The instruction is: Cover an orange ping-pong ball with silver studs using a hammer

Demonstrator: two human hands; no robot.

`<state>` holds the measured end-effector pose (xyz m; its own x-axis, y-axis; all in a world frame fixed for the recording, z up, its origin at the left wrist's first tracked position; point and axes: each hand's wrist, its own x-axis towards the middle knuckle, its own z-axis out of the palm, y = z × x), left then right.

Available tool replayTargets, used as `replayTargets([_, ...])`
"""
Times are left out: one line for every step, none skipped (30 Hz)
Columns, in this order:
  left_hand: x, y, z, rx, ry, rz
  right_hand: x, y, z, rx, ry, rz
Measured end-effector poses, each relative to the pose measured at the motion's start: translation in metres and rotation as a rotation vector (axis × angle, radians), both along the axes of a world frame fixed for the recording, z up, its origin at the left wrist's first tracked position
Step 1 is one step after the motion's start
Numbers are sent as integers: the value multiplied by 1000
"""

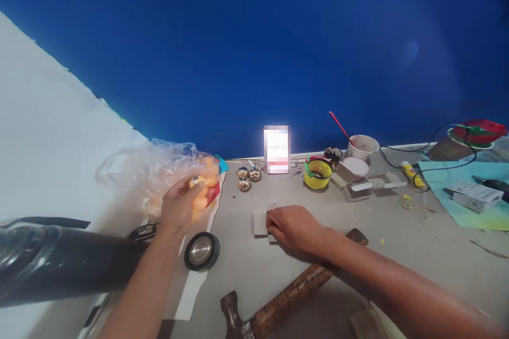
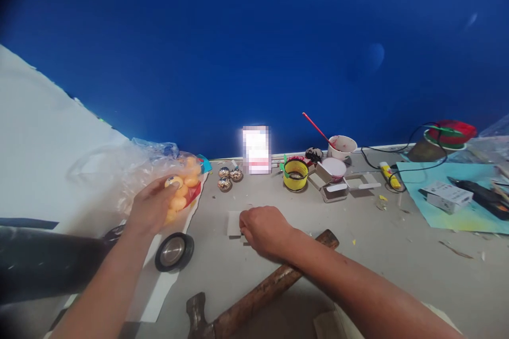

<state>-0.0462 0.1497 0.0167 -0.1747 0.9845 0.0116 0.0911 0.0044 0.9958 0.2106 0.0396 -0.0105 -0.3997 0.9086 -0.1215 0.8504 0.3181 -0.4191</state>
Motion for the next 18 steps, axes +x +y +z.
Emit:
replayTargets([2, -3, 1, 3, -20, -14, 1, 0, 1, -18, 39, -10])
replayTargets([5, -6, 3, 6, -34, -28, 2, 1, 2, -34, 78, -22])
replayTargets([7, -10, 6, 5, -56, -66, 3, 1, 3, -47, 117, -36])
replayTargets([10, -14, 8, 4, -76, -99, 4, 2, 3, -55, 153, -52])
replayTargets([13, -18, 10, -3, -79, -123, 5, 2, 4, -60, 188, -64])
replayTargets([16, -23, 12, -10, -78, -130, 5, 2, 4, -65, 223, -76])
replayTargets([18, -28, 14, -7, -77, -132, 6, 2, 4, -74, 257, -87])
replayTargets([21, -34, 15, -7, -81, -157, 6, 2, 5, -86, 292, -96])
replayTargets([24, -41, 15, -11, -80, -178, 7, 3, 4, -104, 330, -102])
replayTargets([27, -48, 14, -25, -81, -196, 8, 3, 4, -127, 374, -105])
replayTargets([30, -55, 13, -41, -80, -214, 9, 4, 3, -157, 426, -107])
replayTargets([33, -63, 11, -47, -77, -242, 10, 5, 2, -192, 486, -111])
replayTargets([36, -71, 10, -63, -74, -263, 11, 6, 1, -235, 553, -115])
replayTargets([39, -78, 9, -79, -76, -274, 13, 7, 1, -286, 630, -117])
replayTargets([42, -84, 8, -99, -77, -289, 15, 9, 0, -343, 714, -120])
replayTargets([44, -90, 7, -119, -81, -300, 17, 10, 0, -404, 801, -126])
replayTargets([47, -95, 7, -128, -81, -300, 18, 11, 1, -467, 886, -130])
replayTargets([48, -99, 7, -132, -93, -301, 20, 11, 2, -525, 966, -136])
